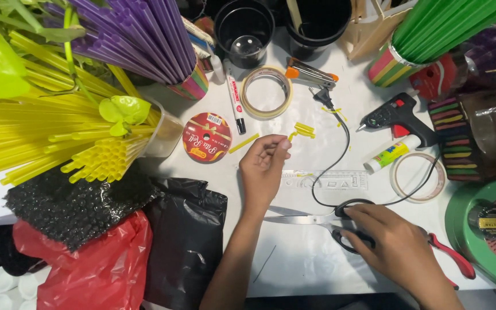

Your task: Cutting yellow plastic straws into small segments to form parts of a flower for a handicraft project.

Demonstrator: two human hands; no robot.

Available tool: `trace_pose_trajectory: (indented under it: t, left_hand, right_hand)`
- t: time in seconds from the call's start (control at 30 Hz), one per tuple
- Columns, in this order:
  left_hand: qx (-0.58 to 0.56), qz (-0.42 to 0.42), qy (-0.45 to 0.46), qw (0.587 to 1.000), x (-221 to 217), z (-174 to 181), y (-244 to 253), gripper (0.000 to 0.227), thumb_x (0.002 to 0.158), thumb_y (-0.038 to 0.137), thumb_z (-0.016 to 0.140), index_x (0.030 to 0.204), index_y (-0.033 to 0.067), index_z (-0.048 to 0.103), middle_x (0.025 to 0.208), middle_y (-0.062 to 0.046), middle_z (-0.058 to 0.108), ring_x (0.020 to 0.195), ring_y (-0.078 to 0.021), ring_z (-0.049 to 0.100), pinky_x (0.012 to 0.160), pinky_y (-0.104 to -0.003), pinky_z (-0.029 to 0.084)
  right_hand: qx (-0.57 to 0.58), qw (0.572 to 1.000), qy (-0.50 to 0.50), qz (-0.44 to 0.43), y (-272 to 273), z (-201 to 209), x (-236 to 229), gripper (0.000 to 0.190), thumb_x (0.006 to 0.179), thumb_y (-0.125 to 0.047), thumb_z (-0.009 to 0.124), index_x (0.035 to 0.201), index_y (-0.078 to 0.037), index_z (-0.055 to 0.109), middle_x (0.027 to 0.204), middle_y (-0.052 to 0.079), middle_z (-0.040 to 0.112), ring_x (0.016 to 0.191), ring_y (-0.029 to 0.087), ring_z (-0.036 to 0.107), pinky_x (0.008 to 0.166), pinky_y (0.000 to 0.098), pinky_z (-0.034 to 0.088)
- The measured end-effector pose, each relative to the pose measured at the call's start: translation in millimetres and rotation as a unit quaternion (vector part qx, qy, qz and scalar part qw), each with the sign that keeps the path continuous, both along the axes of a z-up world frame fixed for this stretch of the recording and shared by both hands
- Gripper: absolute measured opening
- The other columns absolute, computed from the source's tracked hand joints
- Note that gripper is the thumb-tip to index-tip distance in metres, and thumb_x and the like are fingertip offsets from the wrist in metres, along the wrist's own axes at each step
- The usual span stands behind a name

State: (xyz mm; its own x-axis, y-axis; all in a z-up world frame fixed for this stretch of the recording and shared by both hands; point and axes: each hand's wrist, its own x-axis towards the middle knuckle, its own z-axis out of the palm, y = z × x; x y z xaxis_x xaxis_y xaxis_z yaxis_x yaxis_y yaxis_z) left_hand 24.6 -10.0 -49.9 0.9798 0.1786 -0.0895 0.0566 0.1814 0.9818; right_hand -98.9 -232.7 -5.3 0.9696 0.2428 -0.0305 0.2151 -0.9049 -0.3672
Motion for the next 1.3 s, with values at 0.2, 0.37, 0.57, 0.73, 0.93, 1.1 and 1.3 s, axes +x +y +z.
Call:
trace_pose_trajectory:
  t: [0.2,0.37,0.57,0.73,0.93,1.1,1.3]
  left_hand:
    - [0.034,0.001,-0.03,0.999,2,-5,4,0.018,0.1,0.015,0.07,0.111,0.0014,0.07,0.09,-0.014,0.072,0.08,-0.0144,0.067,0.079,-0.032,0.06]
    - [0.044,0.008,-0.03,0.999,1,2,5,0.019,0.1,0.016,0.07,0.111,0.0011,0.071,0.091,-0.015,0.073,0.081,-0.0155,0.068,0.082,-0.034,0.06]
    - [0.033,0.01,-0.041,0.999,1,4,5,0.016,0.1,0.013,0.07,0.111,0.001,0.071,0.089,-0.014,0.073,0.081,-0.0148,0.067,0.083,-0.034,0.061]
    - [0.031,0.014,-0.045,0.998,1,5,7,0.017,0.1,0.014,0.069,0.11,0.0004,0.07,0.09,-0.014,0.072,0.081,-0.0147,0.067,0.084,-0.035,0.06]
    - [0.032,0.001,-0.049,0.998,1,3,7,0.016,0.101,0.014,0.069,0.111,0.001,0.07,0.091,-0.013,0.073,0.082,-0.0152,0.068,0.085,-0.035,0.06]
    - [0.038,0.004,-0.044,0.998,1,5,7,0.018,0.101,0.013,0.068,0.111,-0.0009,0.07,0.091,-0.015,0.072,0.082,-0.0173,0.068,0.086,-0.037,0.06]
    - [0.043,0.008,-0.053,0.998,1,-2,6,0.016,0.1,0.013,0.069,0.11,0.001,0.071,0.089,-0.013,0.073,0.081,-0.0158,0.068,0.083,-0.036,0.061]
  right_hand:
    - [0.128,0.986,-0.102,0.023,45,4,74,0.018,0.089,-0.012,0.075,0.106,-0.015,0.079,0.093,0.005,0.073,0.092,0.024,0.071,0.076,0.033,0.057]
    - [0.091,0.987,-0.121,0.055,58,-17,100,0.012,0.086,-0.008,0.077,0.097,-0.013,0.08,0.089,0.006,0.073,0.087,0.024,0.07,0.074,0.0345,0.055]
    - [0.09,0.986,-0.111,0.091,59,-9,103,0.009,0.084,-0.003,0.077,0.093,-0.006,0.079,0.088,0.011,0.074,0.087,0.026,0.07,0.074,0.0353,0.055]
    - [0.139,0.983,-0.075,0.099,56,-4,102,0.008,0.089,-0.004,0.074,0.095,-0.004,0.078,0.09,0.012,0.074,0.091,0.028,0.071,0.077,0.0361,0.057]
    - [0.114,0.987,-0.077,0.088,58,-12,102,0.01,0.085,0.0,0.075,0.093,-0.005,0.078,0.086,0.009,0.073,0.087,0.024,0.07,0.075,0.0339,0.056]
    - [0.064,0.99,-0.095,0.081,56,-15,94,0.008,0.088,-0.004,0.074,0.096,-0.006,0.076,0.09,0.009,0.072,0.091,0.025,0.069,0.076,0.0344,0.056]
    - [0.041,0.99,-0.116,0.074,53,-33,95,0.009,0.094,-0.013,0.072,0.096,-0.005,0.071,0.086,0.008,0.068,0.087,0.025,0.067,0.077,0.0352,0.056]
